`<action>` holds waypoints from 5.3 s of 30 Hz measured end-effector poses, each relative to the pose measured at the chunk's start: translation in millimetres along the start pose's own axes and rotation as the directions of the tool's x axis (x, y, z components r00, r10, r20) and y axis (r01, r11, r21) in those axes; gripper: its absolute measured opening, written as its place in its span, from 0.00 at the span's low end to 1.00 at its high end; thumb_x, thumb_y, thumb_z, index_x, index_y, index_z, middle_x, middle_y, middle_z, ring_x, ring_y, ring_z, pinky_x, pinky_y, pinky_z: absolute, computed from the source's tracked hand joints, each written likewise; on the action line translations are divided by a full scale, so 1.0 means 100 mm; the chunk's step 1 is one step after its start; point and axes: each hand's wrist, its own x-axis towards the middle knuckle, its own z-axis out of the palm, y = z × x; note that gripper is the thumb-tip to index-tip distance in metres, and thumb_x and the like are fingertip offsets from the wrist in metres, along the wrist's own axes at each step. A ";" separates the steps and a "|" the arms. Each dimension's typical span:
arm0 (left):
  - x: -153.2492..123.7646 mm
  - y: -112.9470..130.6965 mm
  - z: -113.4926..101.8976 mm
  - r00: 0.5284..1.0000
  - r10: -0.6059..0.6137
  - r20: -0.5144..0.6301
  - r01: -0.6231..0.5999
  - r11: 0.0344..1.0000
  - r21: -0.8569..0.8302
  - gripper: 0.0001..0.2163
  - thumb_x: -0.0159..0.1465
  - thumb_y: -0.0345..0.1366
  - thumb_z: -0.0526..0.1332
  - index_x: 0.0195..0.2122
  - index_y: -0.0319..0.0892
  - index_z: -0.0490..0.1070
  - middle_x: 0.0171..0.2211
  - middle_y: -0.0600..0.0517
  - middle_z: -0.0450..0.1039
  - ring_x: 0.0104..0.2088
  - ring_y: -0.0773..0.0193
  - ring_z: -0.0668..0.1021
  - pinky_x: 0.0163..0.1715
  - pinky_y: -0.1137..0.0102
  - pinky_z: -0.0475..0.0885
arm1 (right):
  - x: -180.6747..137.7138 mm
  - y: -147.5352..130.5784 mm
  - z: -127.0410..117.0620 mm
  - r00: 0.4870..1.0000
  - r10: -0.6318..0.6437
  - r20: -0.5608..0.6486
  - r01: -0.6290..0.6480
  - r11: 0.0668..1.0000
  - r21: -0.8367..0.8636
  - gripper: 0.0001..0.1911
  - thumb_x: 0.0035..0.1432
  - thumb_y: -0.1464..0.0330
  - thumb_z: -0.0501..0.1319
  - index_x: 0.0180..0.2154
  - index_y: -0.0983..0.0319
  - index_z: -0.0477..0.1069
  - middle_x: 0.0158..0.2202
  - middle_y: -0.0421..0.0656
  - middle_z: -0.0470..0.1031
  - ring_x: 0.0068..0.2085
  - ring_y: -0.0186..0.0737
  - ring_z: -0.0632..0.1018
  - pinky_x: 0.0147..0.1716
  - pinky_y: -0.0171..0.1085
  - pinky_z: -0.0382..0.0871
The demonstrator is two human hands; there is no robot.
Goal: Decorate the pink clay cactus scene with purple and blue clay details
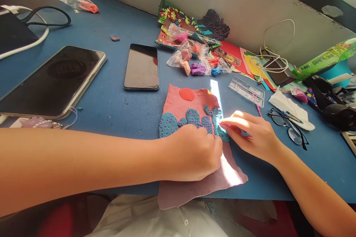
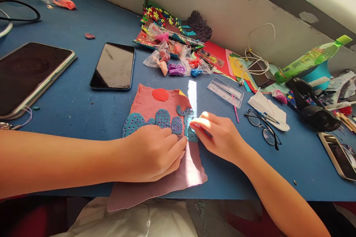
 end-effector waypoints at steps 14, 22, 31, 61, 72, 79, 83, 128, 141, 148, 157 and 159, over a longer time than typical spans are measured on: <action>-0.01 -0.01 -0.01 1.000 -0.005 0.002 0.005 1.000 0.005 0.06 0.57 0.27 0.56 0.24 0.36 0.67 0.16 0.54 0.63 0.15 0.69 0.64 0.14 0.71 0.49 | 0.02 -0.04 -0.07 1.000 -0.018 0.005 0.018 0.996 0.091 0.13 0.57 0.76 0.53 0.42 0.57 0.69 0.25 0.39 0.70 0.22 0.31 0.69 0.21 0.31 0.65; 0.00 0.00 -0.01 1.000 -0.006 -0.005 0.006 1.000 0.006 0.06 0.56 0.27 0.57 0.22 0.37 0.66 0.16 0.54 0.63 0.15 0.70 0.63 0.14 0.71 0.49 | 0.00 -0.04 -0.05 0.998 -0.058 -0.012 0.058 0.997 0.052 0.14 0.56 0.76 0.54 0.44 0.58 0.68 0.27 0.41 0.73 0.24 0.32 0.72 0.23 0.32 0.67; 0.00 -0.01 -0.01 1.000 -0.005 -0.010 0.005 1.000 0.000 0.06 0.56 0.26 0.56 0.22 0.37 0.66 0.16 0.54 0.62 0.15 0.69 0.63 0.14 0.71 0.48 | -0.01 -0.03 -0.04 0.998 -0.059 -0.014 0.059 0.998 0.023 0.15 0.56 0.76 0.54 0.44 0.56 0.68 0.27 0.40 0.73 0.23 0.33 0.72 0.22 0.33 0.67; 0.06 -0.02 -0.10 0.995 -0.044 -0.091 0.035 0.994 -0.102 0.15 0.61 0.29 0.47 0.49 0.32 0.58 0.23 0.55 0.65 0.21 0.64 0.65 0.19 0.68 0.59 | 0.03 -0.23 -0.08 0.991 -0.104 -0.084 0.112 0.989 0.094 0.04 0.61 0.73 0.52 0.33 0.58 0.61 0.20 0.36 0.68 0.21 0.33 0.70 0.20 0.33 0.65; 0.07 -0.02 -0.11 0.998 -0.054 -0.025 0.051 0.993 -0.105 0.16 0.65 0.35 0.47 0.52 0.33 0.56 0.27 0.53 0.69 0.25 0.63 0.70 0.20 0.67 0.63 | 0.02 -0.37 -0.05 0.985 -0.102 -0.139 0.099 0.995 -0.028 0.08 0.66 0.71 0.51 0.33 0.57 0.61 0.17 0.34 0.66 0.19 0.32 0.68 0.20 0.32 0.65; 0.06 -0.02 -0.10 0.998 -0.065 -0.017 0.062 0.992 -0.113 0.16 0.66 0.34 0.45 0.53 0.32 0.53 0.28 0.52 0.70 0.25 0.62 0.71 0.21 0.67 0.64 | -0.02 -0.39 -0.06 0.988 -0.097 -0.121 0.090 0.994 -0.063 0.08 0.66 0.71 0.49 0.33 0.59 0.61 0.18 0.35 0.64 0.20 0.33 0.67 0.20 0.32 0.64; 0.06 -0.02 -0.10 0.997 -0.070 0.012 0.071 0.988 -0.135 0.18 0.66 0.35 0.46 0.55 0.31 0.51 0.29 0.51 0.70 0.26 0.61 0.71 0.20 0.67 0.63 | 0.00 -0.38 -0.06 0.983 -0.149 -0.108 0.148 0.989 -0.013 0.07 0.65 0.73 0.49 0.34 0.60 0.61 0.20 0.36 0.64 0.20 0.33 0.63 0.19 0.32 0.60; 0.01 -0.02 -0.08 0.996 -0.048 0.074 0.051 0.998 -0.037 0.05 0.59 0.28 0.52 0.27 0.40 0.63 0.17 0.55 0.62 0.16 0.66 0.65 0.15 0.71 0.47 | 0.02 -0.23 -0.10 0.950 -0.036 -0.309 0.013 0.997 -0.076 0.12 0.55 0.79 0.63 0.32 0.59 0.63 0.21 0.35 0.77 0.22 0.31 0.78 0.19 0.29 0.69; -0.01 -0.01 -0.04 0.995 -0.029 0.092 0.033 0.999 -0.032 0.07 0.61 0.29 0.52 0.28 0.37 0.67 0.17 0.53 0.64 0.16 0.66 0.66 0.14 0.70 0.48 | 0.00 -0.19 -0.13 0.978 -0.095 -0.183 0.079 0.993 -0.091 0.10 0.56 0.78 0.62 0.32 0.60 0.62 0.21 0.37 0.73 0.22 0.31 0.74 0.21 0.30 0.65; 0.00 -0.01 -0.06 0.994 -0.029 0.106 0.032 0.999 -0.024 0.07 0.62 0.30 0.51 0.29 0.37 0.66 0.17 0.53 0.64 0.16 0.67 0.66 0.14 0.70 0.47 | 0.00 -0.20 -0.12 0.978 -0.002 -0.210 -0.027 0.991 -0.134 0.15 0.60 0.75 0.59 0.26 0.58 0.54 0.15 0.31 0.60 0.17 0.28 0.61 0.17 0.29 0.55; 0.00 -0.01 -0.05 0.993 -0.045 0.107 0.050 0.998 -0.040 0.08 0.61 0.31 0.52 0.29 0.37 0.69 0.18 0.53 0.65 0.16 0.66 0.66 0.13 0.69 0.48 | -0.01 -0.21 -0.10 0.981 0.010 -0.193 -0.017 0.999 -0.033 0.18 0.57 0.78 0.59 0.24 0.58 0.51 0.17 0.31 0.50 0.19 0.28 0.56 0.18 0.29 0.51; 0.00 -0.02 -0.05 0.993 -0.039 0.108 0.043 0.998 -0.039 0.07 0.61 0.30 0.53 0.28 0.37 0.68 0.17 0.53 0.64 0.16 0.65 0.66 0.13 0.69 0.48 | -0.01 -0.21 -0.10 0.985 -0.001 -0.175 0.001 1.000 -0.001 0.18 0.56 0.79 0.60 0.25 0.58 0.51 0.18 0.31 0.50 0.20 0.28 0.56 0.18 0.30 0.50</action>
